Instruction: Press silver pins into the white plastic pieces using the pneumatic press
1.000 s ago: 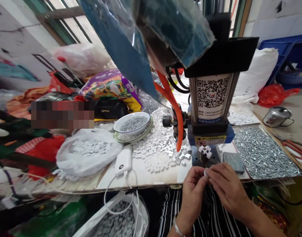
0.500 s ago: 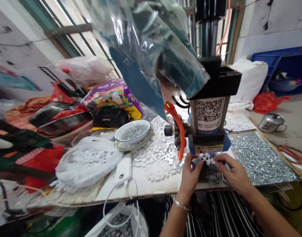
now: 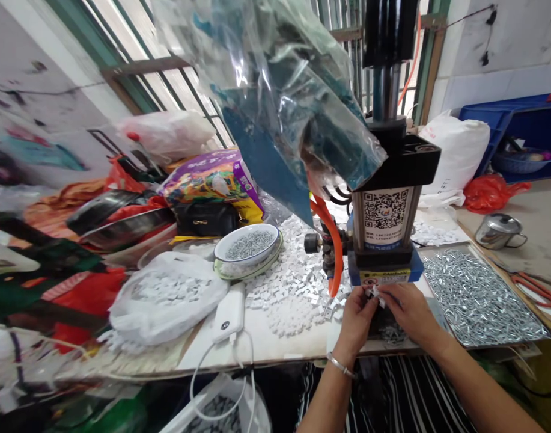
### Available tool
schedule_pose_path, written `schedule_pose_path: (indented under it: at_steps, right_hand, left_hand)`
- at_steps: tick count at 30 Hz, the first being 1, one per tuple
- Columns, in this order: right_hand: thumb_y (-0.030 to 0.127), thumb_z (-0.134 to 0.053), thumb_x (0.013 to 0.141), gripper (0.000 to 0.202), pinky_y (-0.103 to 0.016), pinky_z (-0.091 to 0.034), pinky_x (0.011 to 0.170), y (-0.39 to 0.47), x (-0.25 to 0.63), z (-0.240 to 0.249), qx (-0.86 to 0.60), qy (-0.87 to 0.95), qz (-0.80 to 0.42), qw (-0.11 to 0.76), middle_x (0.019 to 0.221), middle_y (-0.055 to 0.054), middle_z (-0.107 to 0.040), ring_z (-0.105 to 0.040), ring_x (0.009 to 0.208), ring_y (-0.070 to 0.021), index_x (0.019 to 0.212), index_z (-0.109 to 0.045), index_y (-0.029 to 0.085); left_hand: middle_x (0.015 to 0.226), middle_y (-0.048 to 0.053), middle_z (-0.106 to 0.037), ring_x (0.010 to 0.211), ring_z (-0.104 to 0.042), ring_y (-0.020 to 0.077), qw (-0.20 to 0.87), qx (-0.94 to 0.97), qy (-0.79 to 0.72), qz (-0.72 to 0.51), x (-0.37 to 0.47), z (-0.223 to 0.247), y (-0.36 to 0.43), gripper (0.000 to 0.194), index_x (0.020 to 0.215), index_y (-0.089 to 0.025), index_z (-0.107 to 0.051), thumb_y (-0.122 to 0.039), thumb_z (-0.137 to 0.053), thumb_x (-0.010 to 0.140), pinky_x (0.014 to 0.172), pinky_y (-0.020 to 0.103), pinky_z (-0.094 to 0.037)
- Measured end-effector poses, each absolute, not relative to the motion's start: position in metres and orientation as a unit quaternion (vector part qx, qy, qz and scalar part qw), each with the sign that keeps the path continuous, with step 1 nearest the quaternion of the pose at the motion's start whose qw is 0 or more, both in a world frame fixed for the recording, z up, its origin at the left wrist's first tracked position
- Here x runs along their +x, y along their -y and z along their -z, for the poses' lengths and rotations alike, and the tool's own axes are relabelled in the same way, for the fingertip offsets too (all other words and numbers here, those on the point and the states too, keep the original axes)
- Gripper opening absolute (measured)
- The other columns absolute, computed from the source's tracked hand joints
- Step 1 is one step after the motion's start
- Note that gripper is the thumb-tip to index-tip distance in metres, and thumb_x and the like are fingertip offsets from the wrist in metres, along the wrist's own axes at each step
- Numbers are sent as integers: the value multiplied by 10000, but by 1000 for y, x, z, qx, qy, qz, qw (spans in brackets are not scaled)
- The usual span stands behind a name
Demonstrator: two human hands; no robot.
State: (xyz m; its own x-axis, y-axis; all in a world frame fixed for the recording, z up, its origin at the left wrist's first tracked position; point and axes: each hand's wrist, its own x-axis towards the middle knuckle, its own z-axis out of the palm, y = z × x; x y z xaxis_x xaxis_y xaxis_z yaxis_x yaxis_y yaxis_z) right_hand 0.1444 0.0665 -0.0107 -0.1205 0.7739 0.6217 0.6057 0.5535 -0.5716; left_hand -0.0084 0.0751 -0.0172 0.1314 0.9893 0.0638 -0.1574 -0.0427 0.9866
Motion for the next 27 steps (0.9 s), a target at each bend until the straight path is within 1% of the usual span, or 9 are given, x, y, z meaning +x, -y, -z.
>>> schedule_pose_path:
  at_steps: [5, 9, 13, 20, 27]
  right_hand:
    - [172, -468, 999, 253, -394, -549, 786, -68, 142, 10, -438, 782, -77, 436, 973, -98, -733, -660, 911, -253, 1016, -717, 213]
    - [174, -471, 1009, 238, -393, -558, 812, -70, 139, 14, -419, 776, -92, 462, 1015, -100, -721, -656, 941, -248, 1053, -702, 213]
    - [159, -451, 1019, 250, -402, -559, 824, -68, 138, 18, -402, 778, -73, 477, 1012, -97, -709, -642, 960, -251, 1080, -688, 209]
    - [144, -474, 1017, 238, -403, -558, 866, -68, 141, 22, -398, 774, -81, 486, 1066, -88, -702, -634, 1011, -240, 1119, -676, 219]
    - [153, -448, 1025, 254, -417, -563, 839, -68, 138, 26, -408, 779, -68, 472, 1040, -90, -703, -632, 997, -253, 1122, -674, 219]
  left_hand:
    - [970, 50, -728, 947, -640, 215, 561, 486, -401, -536, -9, 27, -77, 292, 973, -188, -703, -376, -788, 767, 915, 355, -488]
    - [993, 57, -731, 972, -640, 229, 563, 476, -400, -545, -10, 33, -77, 320, 993, -189, -716, -380, -809, 754, 942, 370, -480]
    - [1028, 60, -733, 1011, -641, 237, 562, 473, -403, -546, -9, 31, -75, 314, 1007, -197, -719, -378, -805, 765, 980, 382, -468]
    - [956, 48, -727, 929, -635, 216, 545, 480, -411, -551, -5, 27, -73, 273, 967, -183, -724, -367, -793, 777, 917, 359, -485]
    - [970, 46, -716, 953, -628, 217, 564, 477, -404, -539, -8, 31, -75, 274, 972, -183, -708, -360, -786, 778, 932, 362, -475]
